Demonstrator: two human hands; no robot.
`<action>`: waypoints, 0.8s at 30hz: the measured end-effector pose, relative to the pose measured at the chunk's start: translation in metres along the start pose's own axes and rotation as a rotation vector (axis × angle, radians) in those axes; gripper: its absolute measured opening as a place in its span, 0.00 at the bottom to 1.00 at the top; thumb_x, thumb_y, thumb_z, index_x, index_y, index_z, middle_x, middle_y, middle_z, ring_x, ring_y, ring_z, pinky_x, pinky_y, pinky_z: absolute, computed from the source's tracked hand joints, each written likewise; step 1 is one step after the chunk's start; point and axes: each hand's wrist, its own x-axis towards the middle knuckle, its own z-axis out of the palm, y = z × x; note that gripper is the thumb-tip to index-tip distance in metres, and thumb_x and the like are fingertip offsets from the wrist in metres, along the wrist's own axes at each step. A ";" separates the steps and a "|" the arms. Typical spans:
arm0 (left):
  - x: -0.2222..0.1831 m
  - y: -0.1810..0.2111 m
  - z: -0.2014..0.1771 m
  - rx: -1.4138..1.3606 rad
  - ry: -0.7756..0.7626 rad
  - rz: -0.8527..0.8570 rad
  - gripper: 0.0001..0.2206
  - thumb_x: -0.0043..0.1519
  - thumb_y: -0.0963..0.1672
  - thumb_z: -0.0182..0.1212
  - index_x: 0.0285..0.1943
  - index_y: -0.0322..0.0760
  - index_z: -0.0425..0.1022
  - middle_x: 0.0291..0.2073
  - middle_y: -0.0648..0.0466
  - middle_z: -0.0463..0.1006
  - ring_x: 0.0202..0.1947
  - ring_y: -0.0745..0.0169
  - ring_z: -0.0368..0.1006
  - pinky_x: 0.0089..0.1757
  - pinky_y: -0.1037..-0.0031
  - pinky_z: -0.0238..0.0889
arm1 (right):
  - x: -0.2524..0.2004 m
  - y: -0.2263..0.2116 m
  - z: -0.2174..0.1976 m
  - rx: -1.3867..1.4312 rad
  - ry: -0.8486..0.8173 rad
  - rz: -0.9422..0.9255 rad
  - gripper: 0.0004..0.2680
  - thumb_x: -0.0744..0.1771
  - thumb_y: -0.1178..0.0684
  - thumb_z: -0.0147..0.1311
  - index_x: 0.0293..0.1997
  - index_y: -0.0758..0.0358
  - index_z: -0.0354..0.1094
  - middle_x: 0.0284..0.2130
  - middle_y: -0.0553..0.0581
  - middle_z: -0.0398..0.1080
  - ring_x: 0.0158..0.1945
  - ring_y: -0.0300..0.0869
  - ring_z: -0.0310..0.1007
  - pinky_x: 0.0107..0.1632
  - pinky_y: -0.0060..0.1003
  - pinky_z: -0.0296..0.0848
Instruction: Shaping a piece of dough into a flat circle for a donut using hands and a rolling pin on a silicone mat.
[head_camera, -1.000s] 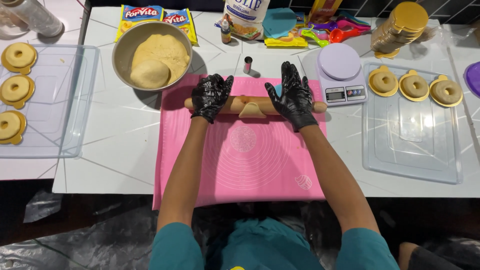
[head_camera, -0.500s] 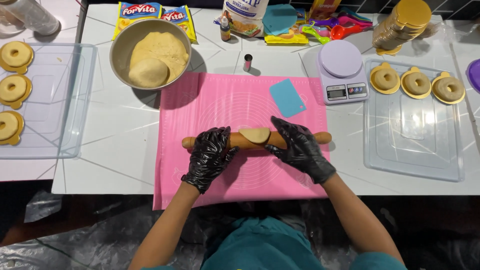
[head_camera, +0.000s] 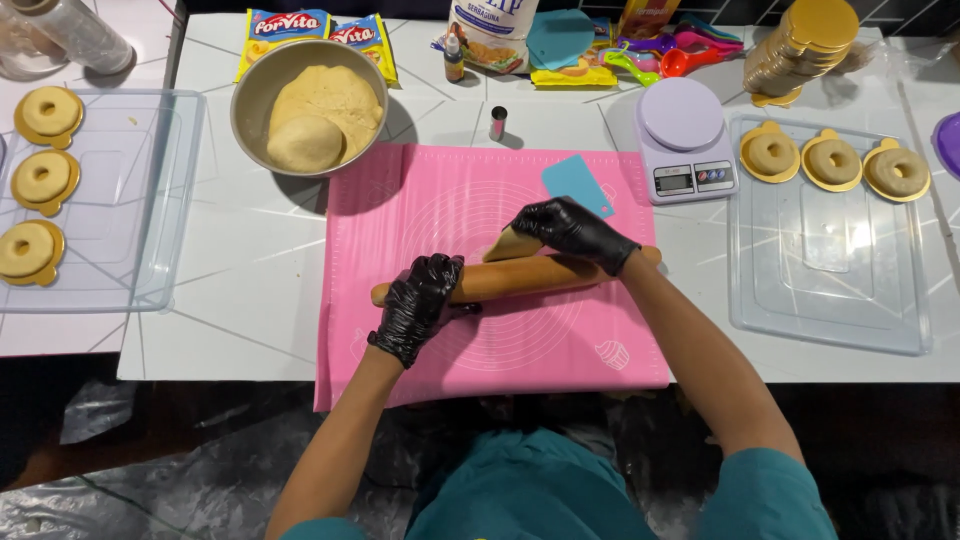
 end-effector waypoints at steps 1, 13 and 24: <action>0.001 0.000 -0.002 0.006 -0.002 0.012 0.38 0.52 0.58 0.67 0.69 0.40 0.65 0.48 0.49 0.71 0.49 0.49 0.71 0.40 0.63 0.71 | 0.009 0.015 -0.002 0.036 0.039 0.056 0.06 0.69 0.51 0.57 0.40 0.57 0.80 0.34 0.53 0.79 0.39 0.42 0.78 0.46 0.40 0.75; 0.000 0.014 -0.036 0.282 0.332 0.100 0.14 0.62 0.51 0.66 0.53 0.50 0.75 0.32 0.58 0.70 0.34 0.60 0.72 0.31 0.74 0.69 | -0.020 -0.054 0.020 -0.608 0.286 -0.299 0.07 0.67 0.50 0.62 0.44 0.59 0.79 0.34 0.63 0.80 0.37 0.57 0.80 0.39 0.48 0.79; 0.042 -0.036 0.002 0.105 0.345 0.141 0.23 0.56 0.57 0.67 0.53 0.46 0.74 0.35 0.54 0.71 0.35 0.53 0.73 0.34 0.66 0.71 | -0.055 0.050 0.001 -1.035 0.186 0.037 0.19 0.70 0.31 0.43 0.66 0.42 0.66 0.41 0.53 0.78 0.47 0.51 0.79 0.54 0.47 0.74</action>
